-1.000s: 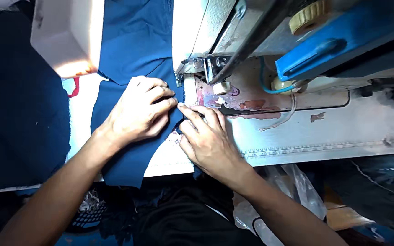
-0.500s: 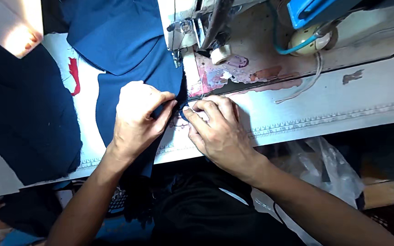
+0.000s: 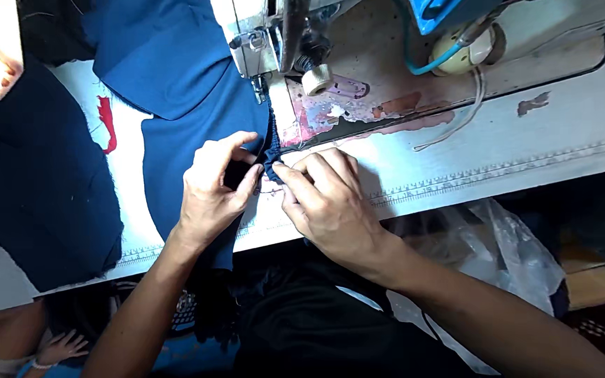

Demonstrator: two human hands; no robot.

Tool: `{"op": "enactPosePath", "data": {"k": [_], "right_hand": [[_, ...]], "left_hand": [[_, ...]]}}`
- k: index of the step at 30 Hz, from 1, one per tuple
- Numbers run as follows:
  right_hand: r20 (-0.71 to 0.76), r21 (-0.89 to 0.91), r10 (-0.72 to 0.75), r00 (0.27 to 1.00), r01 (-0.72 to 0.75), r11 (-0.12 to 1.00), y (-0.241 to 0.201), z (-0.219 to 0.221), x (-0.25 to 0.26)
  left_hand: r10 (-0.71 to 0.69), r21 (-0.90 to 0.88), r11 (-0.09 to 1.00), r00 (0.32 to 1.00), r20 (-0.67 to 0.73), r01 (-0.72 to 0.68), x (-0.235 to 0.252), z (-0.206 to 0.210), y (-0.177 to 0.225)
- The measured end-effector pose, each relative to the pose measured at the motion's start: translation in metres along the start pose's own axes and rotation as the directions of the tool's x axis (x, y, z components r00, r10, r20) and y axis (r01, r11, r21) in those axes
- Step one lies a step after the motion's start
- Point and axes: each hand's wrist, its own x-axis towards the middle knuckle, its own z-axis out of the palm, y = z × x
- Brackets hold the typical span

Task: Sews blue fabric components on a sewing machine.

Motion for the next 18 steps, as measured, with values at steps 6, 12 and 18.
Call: {"op": "enactPosePath", "data": {"k": [6, 12, 18], "right_hand": [[0.029, -0.015, -0.013, 0.999, 0.014, 1.0, -0.0016, 0.0014, 0.0011], [0.03, -0.099, -0.036, 0.999, 0.039, 0.994, -0.0032, -0.0019, 0.003], [0.124, -0.166, -0.039, 0.992, 0.059, 0.984, -0.0003, -0.0011, 0.0023]], "left_hand": [[-0.064, -0.139, 0.988, 0.998, 0.025, 0.067, 0.0004, -0.0036, -0.0014], [-0.032, -0.035, 0.999, 0.999, 0.024, 0.033, 0.0008, -0.003, -0.0031], [0.022, -0.003, 1.0, 1.0, -0.003, -0.022, 0.0051, -0.0076, 0.0042]]}}
